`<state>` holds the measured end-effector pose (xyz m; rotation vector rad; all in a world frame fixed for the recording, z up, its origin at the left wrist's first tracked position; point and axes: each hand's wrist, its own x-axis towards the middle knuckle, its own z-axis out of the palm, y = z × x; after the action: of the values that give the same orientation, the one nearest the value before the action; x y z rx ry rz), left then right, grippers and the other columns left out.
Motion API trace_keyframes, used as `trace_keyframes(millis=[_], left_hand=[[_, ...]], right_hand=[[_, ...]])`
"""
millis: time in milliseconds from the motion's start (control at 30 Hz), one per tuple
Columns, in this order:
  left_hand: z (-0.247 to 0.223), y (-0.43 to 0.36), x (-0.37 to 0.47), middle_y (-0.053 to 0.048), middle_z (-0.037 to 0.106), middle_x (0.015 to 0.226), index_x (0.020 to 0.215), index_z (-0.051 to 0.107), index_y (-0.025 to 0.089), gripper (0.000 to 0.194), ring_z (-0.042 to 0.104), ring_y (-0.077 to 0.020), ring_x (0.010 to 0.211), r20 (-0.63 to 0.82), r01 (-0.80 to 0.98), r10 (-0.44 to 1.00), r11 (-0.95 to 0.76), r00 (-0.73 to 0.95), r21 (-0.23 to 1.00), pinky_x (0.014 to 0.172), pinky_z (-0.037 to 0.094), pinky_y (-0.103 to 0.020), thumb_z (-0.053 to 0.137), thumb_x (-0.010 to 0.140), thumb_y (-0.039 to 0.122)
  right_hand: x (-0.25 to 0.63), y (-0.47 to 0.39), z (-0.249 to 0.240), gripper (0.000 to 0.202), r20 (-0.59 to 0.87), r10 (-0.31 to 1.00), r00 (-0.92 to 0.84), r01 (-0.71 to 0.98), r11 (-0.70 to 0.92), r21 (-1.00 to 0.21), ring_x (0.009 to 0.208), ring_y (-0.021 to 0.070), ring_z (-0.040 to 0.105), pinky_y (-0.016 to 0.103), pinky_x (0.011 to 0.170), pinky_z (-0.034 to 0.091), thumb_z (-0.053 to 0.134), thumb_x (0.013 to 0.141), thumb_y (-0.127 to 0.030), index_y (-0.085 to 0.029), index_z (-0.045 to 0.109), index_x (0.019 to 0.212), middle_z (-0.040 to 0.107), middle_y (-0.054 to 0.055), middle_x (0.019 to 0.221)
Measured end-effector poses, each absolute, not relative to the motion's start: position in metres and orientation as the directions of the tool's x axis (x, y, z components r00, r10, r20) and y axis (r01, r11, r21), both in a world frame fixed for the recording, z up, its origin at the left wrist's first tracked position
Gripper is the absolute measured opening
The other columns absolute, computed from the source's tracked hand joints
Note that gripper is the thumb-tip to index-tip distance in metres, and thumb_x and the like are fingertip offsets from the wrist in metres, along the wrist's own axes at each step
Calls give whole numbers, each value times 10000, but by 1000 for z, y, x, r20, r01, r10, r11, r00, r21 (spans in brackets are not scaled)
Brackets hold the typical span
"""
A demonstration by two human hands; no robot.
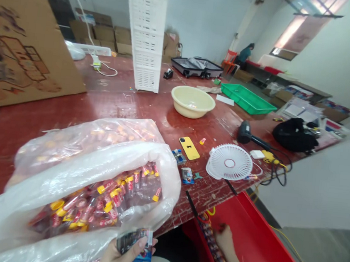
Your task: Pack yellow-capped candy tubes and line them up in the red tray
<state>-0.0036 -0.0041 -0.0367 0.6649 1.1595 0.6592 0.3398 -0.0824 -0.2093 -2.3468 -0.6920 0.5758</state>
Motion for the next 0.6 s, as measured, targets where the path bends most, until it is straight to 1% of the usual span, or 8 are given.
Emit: trace_keyframes(millis=[100, 167, 233, 267, 333, 433, 533, 600], left_hand=[[-41, 4, -10, -52, 720, 588, 704, 747, 147, 391, 657, -215, 582, -612, -154, 768, 638, 189, 754, 582, 533, -296, 820, 531, 489], [-40, 10, -13, -27, 701, 565, 724, 734, 148, 396, 638, -199, 552, -635, -214, 766, 640, 100, 738, 510, 515, -274, 848, 495, 450], [-36, 17, -14, -11, 698, 578, 700, 713, 153, 366, 627, -180, 549, -624, -295, 781, 602, 25, 742, 488, 500, -250, 872, 472, 392], [-33, 20, -15, -5, 691, 573, 676, 703, 152, 349, 617, -168, 544, -605, -320, 796, 574, 2, 754, 486, 497, -240, 876, 471, 376], [-27, 26, -15, -7, 682, 566, 658, 694, 144, 341, 602, -158, 543, -578, -333, 816, 541, -15, 772, 495, 502, -240, 866, 491, 387], [-18, 31, -18, -62, 723, 654, 798, 719, 126, 406, 641, -201, 602, -618, -329, 785, 591, 25, 737, 518, 524, -284, 805, 577, 456], [-13, 32, -23, -123, 753, 804, 923, 714, 119, 475, 683, -250, 699, -654, -352, 753, 633, 72, 690, 540, 536, -314, 765, 622, 483], [-14, 32, -26, -137, 752, 817, 907, 721, 112, 492, 683, -250, 715, -627, -354, 774, 611, 82, 708, 553, 534, -309, 774, 605, 496]], right_hand=[[314, -85, -156, 92, -148, 831, 536, 515, -461, -723, 620, 200, 574, 308, 611, 473, 574, 654, -219, -218, 517, 726, 571, 9, 666], [278, -67, -114, 63, 88, 978, 188, 662, -60, -747, 640, 177, 564, 285, 618, 474, 506, 750, -175, -226, 524, 783, 575, 17, 719], [233, -34, -77, 139, 349, 936, -40, 696, 277, -663, 817, 195, 589, 306, 729, 487, 449, 798, -112, -215, 530, 847, 609, 74, 884], [210, -13, -63, 174, 358, 922, -149, 711, 351, -609, 884, 204, 583, 321, 780, 484, 445, 806, -90, -204, 540, 897, 612, 93, 946], [171, 30, -50, 232, 213, 912, -352, 811, 410, -417, 945, 229, 571, 352, 818, 478, 462, 792, -51, -176, 574, 952, 620, 118, 1006], [137, 79, -59, 188, -73, 879, -471, 878, 458, -139, 935, 279, 583, 426, 816, 471, 528, 771, -43, -138, 635, 891, 656, 153, 939], [132, 97, -70, 146, -123, 824, -553, 833, 542, -116, 917, 284, 598, 435, 828, 468, 576, 748, -41, -133, 653, 831, 676, 151, 875], [139, 98, -66, 159, -87, 794, -601, 796, 586, -150, 972, 276, 587, 432, 878, 452, 561, 772, -50, -142, 641, 875, 674, 137, 924]])
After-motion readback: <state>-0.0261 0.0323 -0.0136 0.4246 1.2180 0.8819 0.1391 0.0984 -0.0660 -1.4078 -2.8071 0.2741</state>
